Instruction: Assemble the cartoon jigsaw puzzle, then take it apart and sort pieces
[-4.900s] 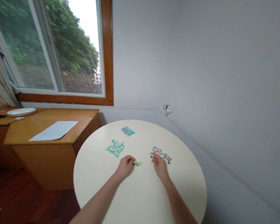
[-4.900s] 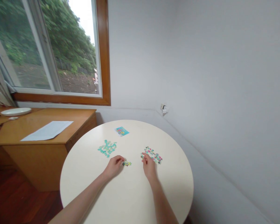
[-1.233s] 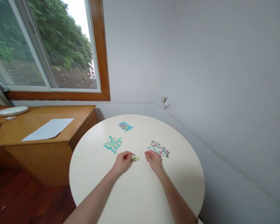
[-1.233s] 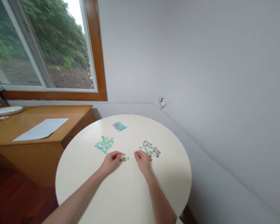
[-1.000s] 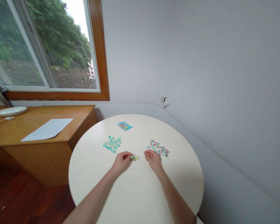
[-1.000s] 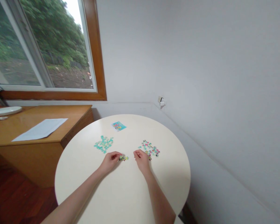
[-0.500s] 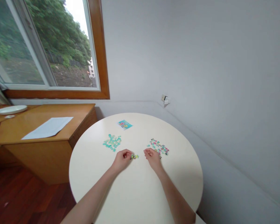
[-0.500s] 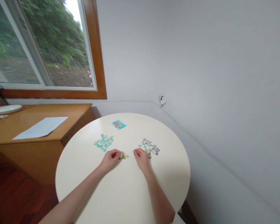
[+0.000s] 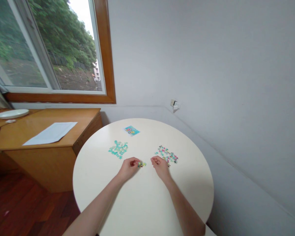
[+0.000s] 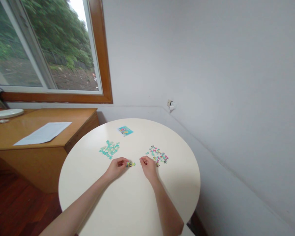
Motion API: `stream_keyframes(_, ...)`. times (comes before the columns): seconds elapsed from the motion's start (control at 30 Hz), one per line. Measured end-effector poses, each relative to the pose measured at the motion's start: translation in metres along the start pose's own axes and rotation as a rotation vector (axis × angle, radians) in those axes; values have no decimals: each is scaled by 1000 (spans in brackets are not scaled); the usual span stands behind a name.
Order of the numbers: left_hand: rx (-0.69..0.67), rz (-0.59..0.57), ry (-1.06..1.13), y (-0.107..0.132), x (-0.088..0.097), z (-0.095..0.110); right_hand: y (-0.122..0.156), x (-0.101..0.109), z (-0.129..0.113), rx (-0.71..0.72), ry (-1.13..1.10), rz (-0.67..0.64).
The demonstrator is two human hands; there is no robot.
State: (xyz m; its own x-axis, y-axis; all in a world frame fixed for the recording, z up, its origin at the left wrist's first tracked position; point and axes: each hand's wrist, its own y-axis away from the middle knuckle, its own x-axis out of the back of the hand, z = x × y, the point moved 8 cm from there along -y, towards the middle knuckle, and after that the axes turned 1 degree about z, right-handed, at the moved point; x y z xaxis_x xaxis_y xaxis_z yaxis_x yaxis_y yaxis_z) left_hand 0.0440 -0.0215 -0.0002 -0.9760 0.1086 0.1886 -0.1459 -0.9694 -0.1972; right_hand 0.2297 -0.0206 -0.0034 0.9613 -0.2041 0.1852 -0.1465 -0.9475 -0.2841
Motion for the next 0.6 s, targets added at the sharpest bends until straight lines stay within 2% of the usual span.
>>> stream_keyframes(0.23, -8, 5, 11, 0, 2, 1, 5, -5, -9, 62, 83, -36)
stream_keyframes(0.3, -10, 7, 18, -1, 2, 0, 11, -10, -22, 158, 160, -68)
stream_keyframes(0.47, -18, 5, 58, -3, 1, 1, 35, -36, -63, 533, 393, -239)
stream_keyframes(0.6, -21, -2, 67, -3, 1, 3, 48, -50, -75, 698, 545, -291)
